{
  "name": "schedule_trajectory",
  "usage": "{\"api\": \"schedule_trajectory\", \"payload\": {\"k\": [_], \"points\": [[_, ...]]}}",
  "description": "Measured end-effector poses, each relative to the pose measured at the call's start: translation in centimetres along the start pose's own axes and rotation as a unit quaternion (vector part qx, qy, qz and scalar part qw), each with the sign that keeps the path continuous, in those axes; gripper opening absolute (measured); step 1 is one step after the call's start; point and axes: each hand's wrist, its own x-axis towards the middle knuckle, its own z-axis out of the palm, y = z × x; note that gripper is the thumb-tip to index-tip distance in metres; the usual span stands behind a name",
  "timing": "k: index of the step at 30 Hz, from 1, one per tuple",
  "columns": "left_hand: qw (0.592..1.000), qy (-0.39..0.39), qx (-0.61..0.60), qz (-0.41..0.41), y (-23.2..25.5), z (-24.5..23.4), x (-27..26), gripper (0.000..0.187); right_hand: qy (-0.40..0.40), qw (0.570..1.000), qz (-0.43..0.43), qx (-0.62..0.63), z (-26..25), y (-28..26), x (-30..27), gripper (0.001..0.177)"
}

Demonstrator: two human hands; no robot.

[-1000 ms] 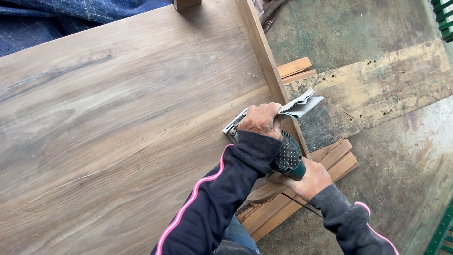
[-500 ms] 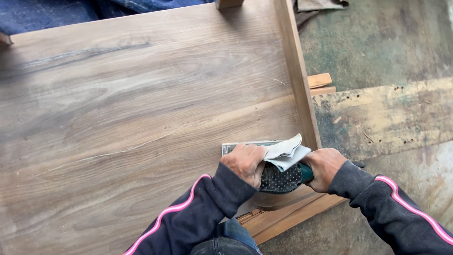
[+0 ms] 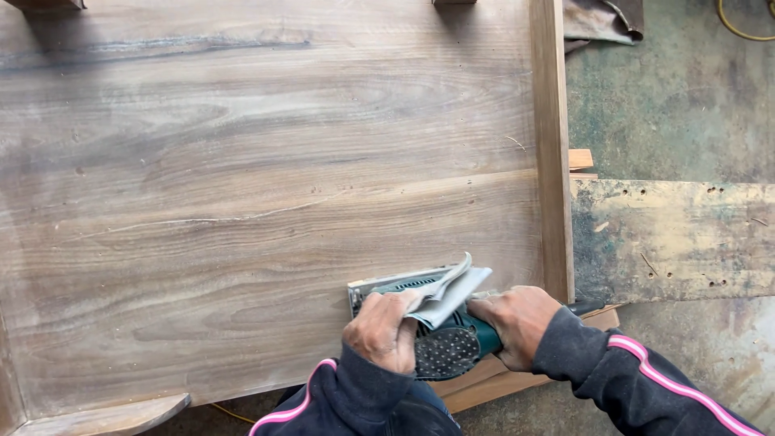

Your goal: Sanding a wooden table top using an electric sander.

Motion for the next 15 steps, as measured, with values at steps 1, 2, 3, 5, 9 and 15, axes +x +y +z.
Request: {"api": "schedule_trajectory", "payload": {"k": [1, 2, 3, 5, 9, 15], "points": [[1.000, -0.005, 0.000, 0.005, 0.3, 0.7, -0.3, 0.030, 0.013, 1.000, 0.011, -0.001, 0.7, 0.6, -0.6, 0.054], [1.000, -0.009, -0.002, 0.011, 0.6, 1.6, -0.7, 0.030, 0.026, 0.999, 0.022, -0.003, 1.4, 1.3, -1.3, 0.061], [1.000, -0.008, -0.005, 0.010, 1.0, 2.5, -0.9, 0.030, 0.024, 0.999, 0.024, -0.005, 2.8, 2.9, -2.2, 0.061], [0.998, -0.018, -0.025, 0.063, 1.8, 4.3, -1.1, 0.035, 0.106, 0.994, -0.019, 0.006, 5.1, 6.2, -3.7, 0.041], [0.997, 0.013, -0.017, 0.080, 2.2, 8.6, -1.8, 0.028, 0.118, 0.993, 0.008, -0.021, 7.1, 10.3, -5.9, 0.049], [0.997, 0.035, 0.038, 0.063, 0.9, 7.9, -1.4, 0.012, 0.033, 0.966, 0.250, -0.061, 13.9, 20.6, -3.0, 0.051]]}}
